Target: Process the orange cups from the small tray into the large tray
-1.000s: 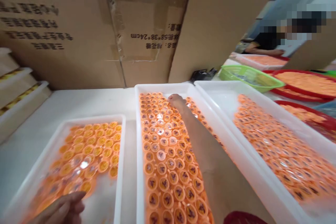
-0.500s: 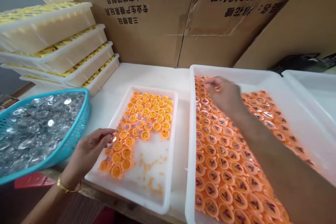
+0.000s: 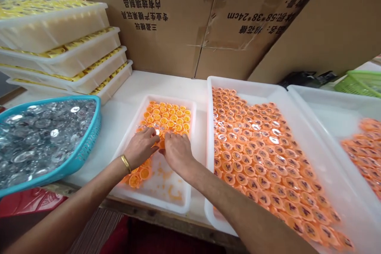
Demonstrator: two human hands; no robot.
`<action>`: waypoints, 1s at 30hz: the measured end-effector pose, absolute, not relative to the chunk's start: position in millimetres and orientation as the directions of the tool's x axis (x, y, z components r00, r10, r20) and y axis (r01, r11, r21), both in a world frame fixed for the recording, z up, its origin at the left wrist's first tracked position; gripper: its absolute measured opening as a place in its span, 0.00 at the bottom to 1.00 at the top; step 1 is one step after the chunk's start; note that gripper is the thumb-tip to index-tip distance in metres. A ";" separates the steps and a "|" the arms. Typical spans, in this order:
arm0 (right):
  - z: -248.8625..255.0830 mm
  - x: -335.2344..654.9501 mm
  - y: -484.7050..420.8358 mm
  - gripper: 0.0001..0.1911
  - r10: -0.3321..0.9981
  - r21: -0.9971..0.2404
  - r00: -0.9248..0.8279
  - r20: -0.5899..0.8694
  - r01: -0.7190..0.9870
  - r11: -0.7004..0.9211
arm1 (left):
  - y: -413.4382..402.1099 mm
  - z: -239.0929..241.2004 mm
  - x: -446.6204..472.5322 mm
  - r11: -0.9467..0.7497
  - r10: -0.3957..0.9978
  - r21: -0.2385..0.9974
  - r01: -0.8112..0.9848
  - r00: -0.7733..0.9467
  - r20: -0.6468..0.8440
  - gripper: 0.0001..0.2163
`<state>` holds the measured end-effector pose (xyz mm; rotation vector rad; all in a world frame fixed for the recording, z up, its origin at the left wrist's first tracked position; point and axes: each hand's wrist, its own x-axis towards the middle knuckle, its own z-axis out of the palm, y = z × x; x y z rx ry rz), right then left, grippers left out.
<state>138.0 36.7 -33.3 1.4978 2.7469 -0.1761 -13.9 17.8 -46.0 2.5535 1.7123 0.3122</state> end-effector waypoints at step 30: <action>-44.3 161.9 16.7 0.15 0.766 -0.252 -0.599 -0.235 0.798 0.547 | -41.8 -30.4 -37.4 0.242 0.884 0.840 -0.486 -0.246 -0.397 0.12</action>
